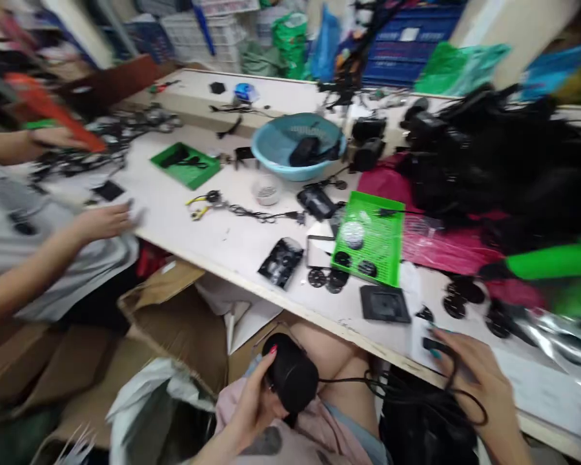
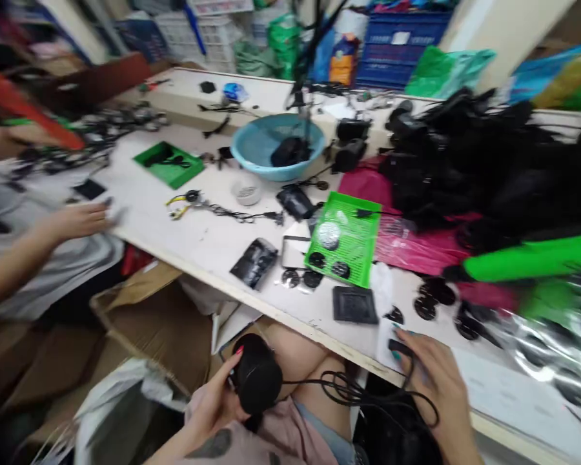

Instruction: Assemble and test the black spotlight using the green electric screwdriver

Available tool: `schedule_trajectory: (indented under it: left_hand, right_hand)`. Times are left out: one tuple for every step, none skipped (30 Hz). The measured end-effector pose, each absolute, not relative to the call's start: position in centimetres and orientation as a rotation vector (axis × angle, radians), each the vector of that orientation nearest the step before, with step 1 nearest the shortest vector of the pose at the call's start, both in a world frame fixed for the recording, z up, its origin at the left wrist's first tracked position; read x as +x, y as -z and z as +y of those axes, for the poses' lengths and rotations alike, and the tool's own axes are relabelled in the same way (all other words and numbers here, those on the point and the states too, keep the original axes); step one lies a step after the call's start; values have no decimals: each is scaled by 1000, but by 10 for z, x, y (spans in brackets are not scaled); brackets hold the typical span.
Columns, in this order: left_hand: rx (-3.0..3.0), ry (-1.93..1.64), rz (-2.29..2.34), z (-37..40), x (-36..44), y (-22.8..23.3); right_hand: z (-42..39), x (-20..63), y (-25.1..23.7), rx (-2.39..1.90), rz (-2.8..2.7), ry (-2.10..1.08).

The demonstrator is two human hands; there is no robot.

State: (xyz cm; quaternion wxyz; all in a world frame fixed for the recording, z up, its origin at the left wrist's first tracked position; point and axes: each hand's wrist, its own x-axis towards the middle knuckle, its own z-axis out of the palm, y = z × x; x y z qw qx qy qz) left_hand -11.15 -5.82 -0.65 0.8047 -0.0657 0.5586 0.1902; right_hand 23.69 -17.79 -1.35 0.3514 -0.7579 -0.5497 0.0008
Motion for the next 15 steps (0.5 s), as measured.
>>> schedule_trajectory:
  left_hand:
    - [-170,-416,1180,-59,-112,5]
    - [-199,-431,1158,-60,-113,4]
    - [-226,-447,1137,-60,-113,2]
    - [-247,-462,1119,-61,-113,0]
    - [-261,-475,1107,-61,-113,-2]
    - [-270,-477,1107,-61,-112,-3]
    - [-279,-468,1117,-60,-111,-4]
    - [-288,-452,1131,-59,-109,-5]
    - [-293,-439,1144,-57,-107,-4]
    - [-296,-432,1156,-54,-105,-3]
    - [-295,-428,1166,-51,-104,-2]
    - [-290,-434,1171,-49,-102,-1]
    - [-282,-444,1173,-48,-101,0]
    - [-268,-462,1169,-47,-100,-1]
    - [-249,-487,1159,-49,-99,-2]
  right_hand:
    - [-181,238,18,-1965,-1498,13]
    - [-183,239,22,-1992,-1522,22]
    - [-184,240,25,-2009,-1535,35]
    - [-185,240,27,-2023,-1535,55]
    - [-185,239,28,-2036,-1529,70]
    - [-185,238,28,-2040,-1534,80]
    - [-184,237,28,-2037,-1544,89]
    - [-183,236,26,-2035,-1550,106]
    - [-181,236,25,-2033,-1559,126]
    - [-179,235,23,-2023,-1579,150]
    - [-176,235,21,-2009,-1604,181]
    - [-173,234,18,-1991,-1625,219]
    - [-171,233,16,-1971,-1644,252]
    - [-169,231,13,-1954,-1653,274]
    - [-168,229,10,-1946,-1644,285]
